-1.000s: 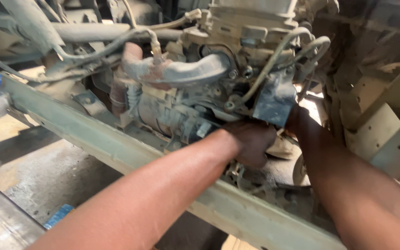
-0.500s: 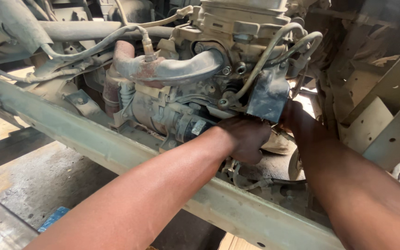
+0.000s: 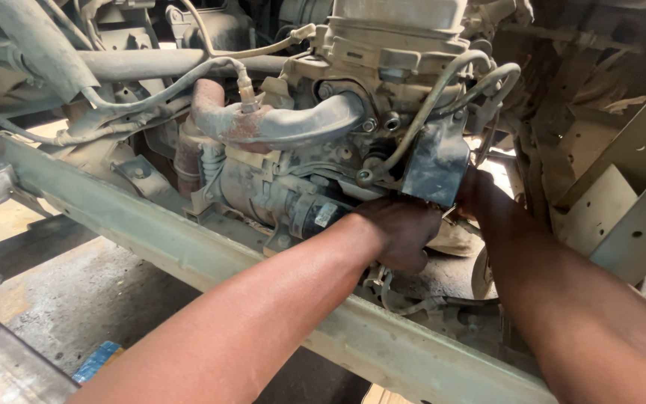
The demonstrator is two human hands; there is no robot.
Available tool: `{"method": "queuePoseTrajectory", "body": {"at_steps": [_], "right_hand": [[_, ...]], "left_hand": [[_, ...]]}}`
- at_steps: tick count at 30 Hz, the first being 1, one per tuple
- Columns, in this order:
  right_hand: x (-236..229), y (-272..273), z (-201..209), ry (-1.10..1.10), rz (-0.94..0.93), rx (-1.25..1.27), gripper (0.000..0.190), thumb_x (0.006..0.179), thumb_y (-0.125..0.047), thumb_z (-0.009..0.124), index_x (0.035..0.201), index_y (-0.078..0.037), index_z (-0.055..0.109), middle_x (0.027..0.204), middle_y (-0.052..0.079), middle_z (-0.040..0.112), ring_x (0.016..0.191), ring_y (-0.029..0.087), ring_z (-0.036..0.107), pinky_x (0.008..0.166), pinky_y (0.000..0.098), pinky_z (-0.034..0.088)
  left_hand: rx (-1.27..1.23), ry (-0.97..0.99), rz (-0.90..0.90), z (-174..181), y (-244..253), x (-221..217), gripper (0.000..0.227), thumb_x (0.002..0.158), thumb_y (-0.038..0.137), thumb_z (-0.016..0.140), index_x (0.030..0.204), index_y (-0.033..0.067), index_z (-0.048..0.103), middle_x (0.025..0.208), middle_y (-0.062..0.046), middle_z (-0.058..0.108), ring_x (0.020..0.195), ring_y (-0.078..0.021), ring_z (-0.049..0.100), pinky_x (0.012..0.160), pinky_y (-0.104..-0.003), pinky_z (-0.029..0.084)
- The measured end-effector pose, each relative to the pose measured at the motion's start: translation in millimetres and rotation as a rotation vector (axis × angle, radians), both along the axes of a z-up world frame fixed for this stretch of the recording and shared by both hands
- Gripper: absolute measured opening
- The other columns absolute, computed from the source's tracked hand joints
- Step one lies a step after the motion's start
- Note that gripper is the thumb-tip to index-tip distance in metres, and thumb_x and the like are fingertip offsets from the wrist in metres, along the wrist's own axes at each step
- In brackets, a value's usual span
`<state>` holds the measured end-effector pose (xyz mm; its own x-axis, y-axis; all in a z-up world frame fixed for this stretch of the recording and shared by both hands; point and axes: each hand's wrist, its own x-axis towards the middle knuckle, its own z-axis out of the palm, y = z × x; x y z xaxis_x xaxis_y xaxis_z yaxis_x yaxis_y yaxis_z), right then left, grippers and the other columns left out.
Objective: The person works on a vehicle engine, using both hands to manipulate a component near the bottom of the engine block. The hands appear to be adjusting or tightening a part, possibly a bolt or connector, while the camera shakes significantly.
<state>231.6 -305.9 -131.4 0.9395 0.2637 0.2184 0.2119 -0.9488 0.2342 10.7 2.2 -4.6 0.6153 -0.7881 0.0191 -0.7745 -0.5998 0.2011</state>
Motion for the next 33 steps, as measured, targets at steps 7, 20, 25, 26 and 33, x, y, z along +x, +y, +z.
{"method": "queuePoseTrajectory", "body": {"at_steps": [7,20,25,26,33], "right_hand": [[0.4,0.3,-5.4,-0.009,0.000,-0.002,0.052,0.076,-0.021,0.076,0.128,-0.019,0.069,0.119,0.003,0.072,0.102,0.023,0.070,0.070,0.0358,0.057],[5.8,4.1,0.1,-0.047,0.017,-0.010,0.055,0.076,-0.021,0.076,0.130,-0.018,0.068,0.121,0.003,0.071,0.103,0.023,0.070,0.070,0.0360,0.058],[5.8,-10.2,-14.4,-0.099,0.026,-0.076,0.057,0.076,-0.020,0.076,0.132,-0.018,0.067,0.122,0.004,0.071,0.103,0.024,0.070,0.071,0.0361,0.058],[5.0,-15.1,-16.6,-0.124,0.033,-0.117,0.057,0.076,-0.020,0.076,0.132,-0.018,0.067,0.122,0.004,0.071,0.103,0.024,0.070,0.071,0.0361,0.058],[-7.3,-7.3,-11.2,-0.041,0.027,0.217,0.038,0.090,-0.008,0.069,0.125,-0.023,0.072,0.119,0.000,0.076,0.107,0.023,0.072,0.082,0.0368,0.059]], "left_hand": [[0.032,-0.007,0.008,-0.5,-0.3,-0.9,0.027,0.072,0.017,0.070,0.095,0.0044,0.077,0.111,-0.019,0.075,0.104,-0.0314,0.073,0.093,-0.043,0.057],[0.000,0.001,0.001,0.4,1.2,-3.7,0.027,0.072,0.015,0.070,0.096,0.0044,0.076,0.108,-0.019,0.075,0.103,-0.0324,0.072,0.093,-0.043,0.056],[0.019,-0.008,0.008,1.2,-0.5,-2.7,0.027,0.073,0.017,0.071,0.096,0.0037,0.076,0.110,-0.020,0.073,0.105,-0.0329,0.071,0.092,-0.044,0.056],[-0.008,-0.003,-0.003,-0.4,-0.3,-4.9,0.028,0.073,0.017,0.071,0.097,0.0038,0.076,0.110,-0.020,0.073,0.105,-0.0333,0.071,0.092,-0.044,0.056],[-0.013,0.012,-0.003,2.2,3.2,-3.4,0.028,0.073,0.020,0.072,0.096,0.0038,0.076,0.104,-0.019,0.075,0.100,-0.0330,0.073,0.089,-0.044,0.057]]}}
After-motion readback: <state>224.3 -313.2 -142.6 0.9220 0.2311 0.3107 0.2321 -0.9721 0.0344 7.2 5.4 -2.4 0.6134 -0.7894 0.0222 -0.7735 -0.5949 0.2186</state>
